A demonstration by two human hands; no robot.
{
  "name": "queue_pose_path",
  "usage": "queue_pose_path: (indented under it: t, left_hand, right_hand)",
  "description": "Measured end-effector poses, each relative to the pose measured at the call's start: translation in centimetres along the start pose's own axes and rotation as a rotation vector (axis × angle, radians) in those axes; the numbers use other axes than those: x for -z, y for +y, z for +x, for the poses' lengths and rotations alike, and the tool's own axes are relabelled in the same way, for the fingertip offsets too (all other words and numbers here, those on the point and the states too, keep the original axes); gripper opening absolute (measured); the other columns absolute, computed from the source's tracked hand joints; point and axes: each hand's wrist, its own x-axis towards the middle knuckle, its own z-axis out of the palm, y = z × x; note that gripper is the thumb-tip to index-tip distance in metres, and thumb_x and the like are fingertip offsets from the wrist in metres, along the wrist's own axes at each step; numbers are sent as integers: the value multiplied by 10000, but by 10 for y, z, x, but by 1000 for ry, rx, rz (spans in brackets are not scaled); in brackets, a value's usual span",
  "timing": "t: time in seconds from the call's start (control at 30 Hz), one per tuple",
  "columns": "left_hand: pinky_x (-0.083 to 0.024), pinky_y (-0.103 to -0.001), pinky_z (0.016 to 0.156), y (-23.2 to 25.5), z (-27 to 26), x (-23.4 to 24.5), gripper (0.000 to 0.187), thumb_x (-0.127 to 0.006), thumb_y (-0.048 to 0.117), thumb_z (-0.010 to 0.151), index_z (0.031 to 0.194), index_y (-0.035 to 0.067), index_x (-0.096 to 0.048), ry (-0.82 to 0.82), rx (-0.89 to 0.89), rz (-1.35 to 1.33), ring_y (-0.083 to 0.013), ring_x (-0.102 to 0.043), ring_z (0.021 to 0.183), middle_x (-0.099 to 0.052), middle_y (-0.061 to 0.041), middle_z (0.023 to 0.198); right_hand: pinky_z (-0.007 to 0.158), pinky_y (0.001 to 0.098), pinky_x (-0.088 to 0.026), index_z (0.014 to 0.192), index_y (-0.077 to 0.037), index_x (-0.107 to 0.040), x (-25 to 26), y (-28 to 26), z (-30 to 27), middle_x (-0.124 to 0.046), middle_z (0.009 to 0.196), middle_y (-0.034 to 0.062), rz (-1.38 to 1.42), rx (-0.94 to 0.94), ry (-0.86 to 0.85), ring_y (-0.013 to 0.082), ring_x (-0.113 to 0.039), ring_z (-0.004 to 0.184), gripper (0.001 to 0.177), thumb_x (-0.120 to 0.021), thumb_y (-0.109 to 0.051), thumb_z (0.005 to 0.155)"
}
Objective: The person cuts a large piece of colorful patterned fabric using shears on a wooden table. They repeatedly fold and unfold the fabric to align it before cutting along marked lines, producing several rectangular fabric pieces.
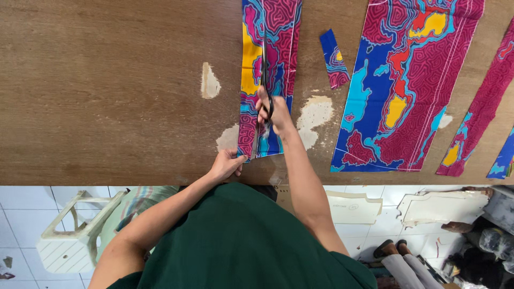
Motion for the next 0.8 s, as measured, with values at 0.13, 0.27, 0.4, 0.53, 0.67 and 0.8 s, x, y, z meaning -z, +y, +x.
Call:
queue_pose_path:
  t: [0.13, 0.27, 0.4, 0.53, 0.67, 0.8]
  left_hand:
    - [-489, -260, 445, 3, -6, -5, 198, -664, 190, 962, 872, 19, -705, 22, 37, 11, -96, -578, 469, -621, -28, 594]
    - [-492, -262, 450, 11, 0, 1, 203, -670, 191, 958, 870, 11, -703, 32, 22, 1, -98, -586, 477, -620, -29, 596]
    - [-508, -262, 454, -4, -6, -5, 208, -666, 195, 962, 868, 15, -713, 20, 19, 14, -93, -593, 486, -630, -25, 605]
    - [-497, -271, 444, -5, 3, -1, 202, -668, 199, 963, 878, 19, -706, 21, 16, -17, -103, -584, 477, -622, -24, 602]
    - [-496, -274, 446, -4, 2, -1, 171, -667, 196, 947, 894, 41, -717, 22, 13, 2, -109, -581, 471, -620, -23, 595]
    - [-522, -267, 469, -2, -5, -2, 201, -664, 201, 965, 873, 28, -712, -3, 1, 12, -93, -591, 493, -632, -24, 602]
  right_hand:
    - [462, 285, -467, 706, -42, -643, 3, -13, 5, -498, 498, 0, -38, 34, -15, 144, -580, 454, 680, -694, -708, 830]
    - [448, 276, -447, 692, -46, -647, 2, -33, 18, -509, 494, -1, -99, 27, -7, 144, -589, 447, 683, -679, -715, 827]
    - [459, 267, -443, 700, -57, -636, 13, -32, 25, -495, 498, -10, -30, 26, -49, 129, -582, 458, 681, -675, -720, 850]
    - [448, 289, -450, 693, -45, -632, 13, -42, 39, -506, 495, 2, -84, 49, -23, 142, -569, 435, 676, -705, -703, 831]
    - [437, 283, -451, 680, -56, -637, 8, -55, 48, -498, 479, -2, -74, 37, -23, 132, -563, 418, 678, -683, -716, 824]
    - [461, 270, -463, 702, -67, -642, 9, -64, 58, -490, 498, -16, -18, 49, -55, 123, -582, 447, 661, -690, -712, 837]
